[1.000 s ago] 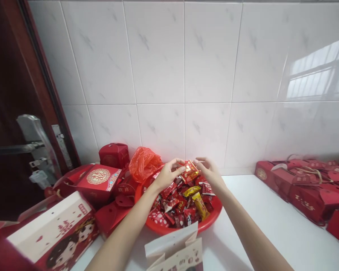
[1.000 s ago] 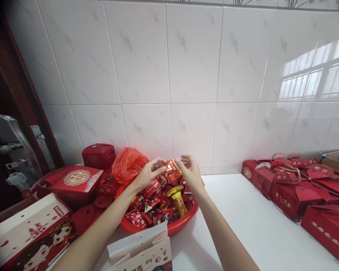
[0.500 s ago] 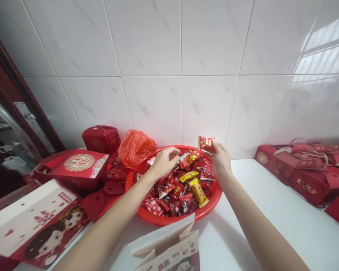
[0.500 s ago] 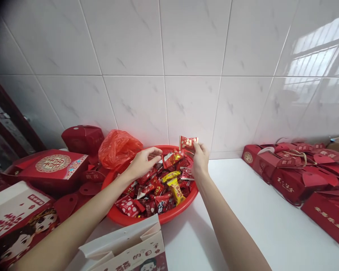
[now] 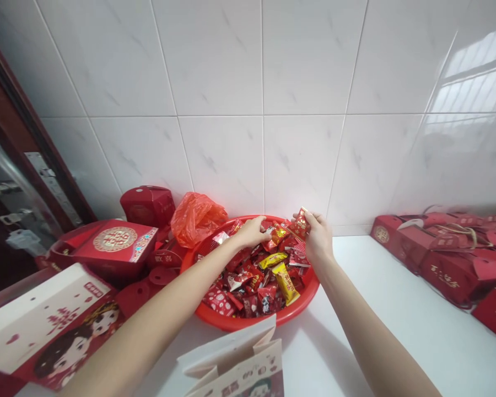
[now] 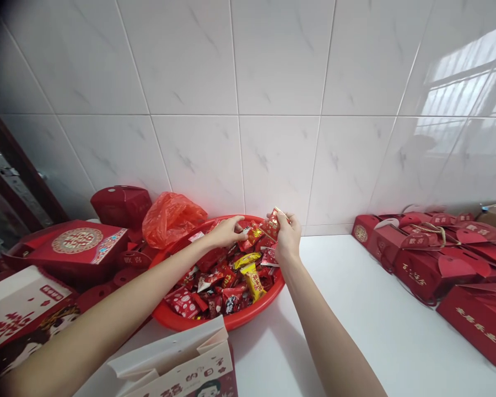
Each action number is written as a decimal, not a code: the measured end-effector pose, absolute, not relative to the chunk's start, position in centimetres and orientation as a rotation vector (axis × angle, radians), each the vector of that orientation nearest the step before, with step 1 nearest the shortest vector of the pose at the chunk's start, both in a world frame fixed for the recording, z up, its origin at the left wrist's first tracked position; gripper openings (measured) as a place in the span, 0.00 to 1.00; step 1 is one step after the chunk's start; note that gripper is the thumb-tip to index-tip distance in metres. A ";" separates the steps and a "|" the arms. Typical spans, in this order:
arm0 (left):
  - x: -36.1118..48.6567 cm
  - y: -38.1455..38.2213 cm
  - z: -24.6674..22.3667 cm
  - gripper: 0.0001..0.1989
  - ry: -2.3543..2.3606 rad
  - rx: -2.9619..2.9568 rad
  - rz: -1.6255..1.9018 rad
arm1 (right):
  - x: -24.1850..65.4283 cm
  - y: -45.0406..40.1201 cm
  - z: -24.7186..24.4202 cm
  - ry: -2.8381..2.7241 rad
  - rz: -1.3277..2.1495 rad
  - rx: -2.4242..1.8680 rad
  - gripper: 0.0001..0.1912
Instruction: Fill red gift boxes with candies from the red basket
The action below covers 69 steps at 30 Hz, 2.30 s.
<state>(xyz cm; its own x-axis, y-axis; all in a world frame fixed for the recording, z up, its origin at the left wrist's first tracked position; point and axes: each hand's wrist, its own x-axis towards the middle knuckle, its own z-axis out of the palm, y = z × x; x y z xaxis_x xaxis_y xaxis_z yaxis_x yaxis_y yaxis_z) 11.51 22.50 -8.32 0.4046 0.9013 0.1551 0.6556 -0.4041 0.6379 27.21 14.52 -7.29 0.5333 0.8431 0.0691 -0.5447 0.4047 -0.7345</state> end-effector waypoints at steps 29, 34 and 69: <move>10.4 22.3 -9.1 0.23 1.373 2.422 0.564 | 27.3 15.1 -8.4 -0.600 0.808 -0.719 0.17; 10.8 22.1 -8.9 0.13 1.311 2.471 0.465 | 27.2 15.0 -8.5 -0.646 0.768 -0.730 0.17; 7.4 22.6 -6.4 0.26 1.142 2.208 0.718 | 26.8 14.4 -8.1 -0.697 0.873 -0.768 0.13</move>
<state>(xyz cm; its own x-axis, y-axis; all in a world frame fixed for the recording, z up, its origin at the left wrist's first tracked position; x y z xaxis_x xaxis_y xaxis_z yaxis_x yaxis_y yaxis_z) 7.36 22.57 -6.42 0.4971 0.8430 0.2055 0.5508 -0.4896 0.6759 26.84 14.39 -8.10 0.4660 0.8581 0.2156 -0.4002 0.4218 -0.8136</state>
